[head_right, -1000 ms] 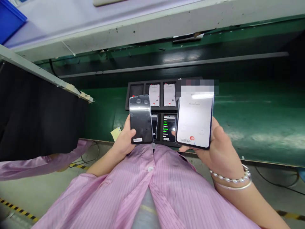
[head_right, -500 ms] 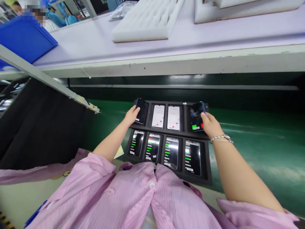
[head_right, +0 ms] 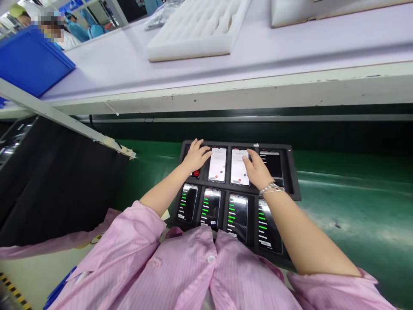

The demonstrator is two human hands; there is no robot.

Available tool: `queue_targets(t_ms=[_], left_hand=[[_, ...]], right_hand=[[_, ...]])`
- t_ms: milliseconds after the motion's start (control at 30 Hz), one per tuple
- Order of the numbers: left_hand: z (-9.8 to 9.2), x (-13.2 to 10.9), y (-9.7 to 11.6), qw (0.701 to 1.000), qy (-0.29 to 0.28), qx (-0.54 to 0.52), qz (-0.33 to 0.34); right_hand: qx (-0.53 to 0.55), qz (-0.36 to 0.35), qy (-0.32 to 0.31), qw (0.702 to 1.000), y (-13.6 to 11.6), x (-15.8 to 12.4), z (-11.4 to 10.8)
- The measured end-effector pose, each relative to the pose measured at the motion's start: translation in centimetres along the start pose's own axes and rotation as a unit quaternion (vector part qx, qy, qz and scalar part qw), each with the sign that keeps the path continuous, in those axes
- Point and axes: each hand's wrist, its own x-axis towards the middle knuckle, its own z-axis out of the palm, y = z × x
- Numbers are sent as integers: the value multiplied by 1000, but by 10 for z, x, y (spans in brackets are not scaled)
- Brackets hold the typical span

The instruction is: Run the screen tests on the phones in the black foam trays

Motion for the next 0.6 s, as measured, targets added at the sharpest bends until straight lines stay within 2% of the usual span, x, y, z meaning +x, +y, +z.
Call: queue_targets(t_ms=[100,200,300,400,533,600], left_hand=[[1,23,12,996,-60,70,1],[7,35,12,990,-93,106,-7],[17,41,7,990,-99,102,-9],[22,44,8,992,-82,90,-14],[18,46,17,988,-83,129,-4],[16,46,19,987,-91,129,-1]], right_hand=[[-31,5,-10,999,3,2,19],[-33,20,10,999,4,-1,27],[-3,123,42,991,3,3,25],[4,189,21,982,-8,14,11],[-2,154,20,988,-42,10,-22],[64,109,20,992,-61,-7,-36]])
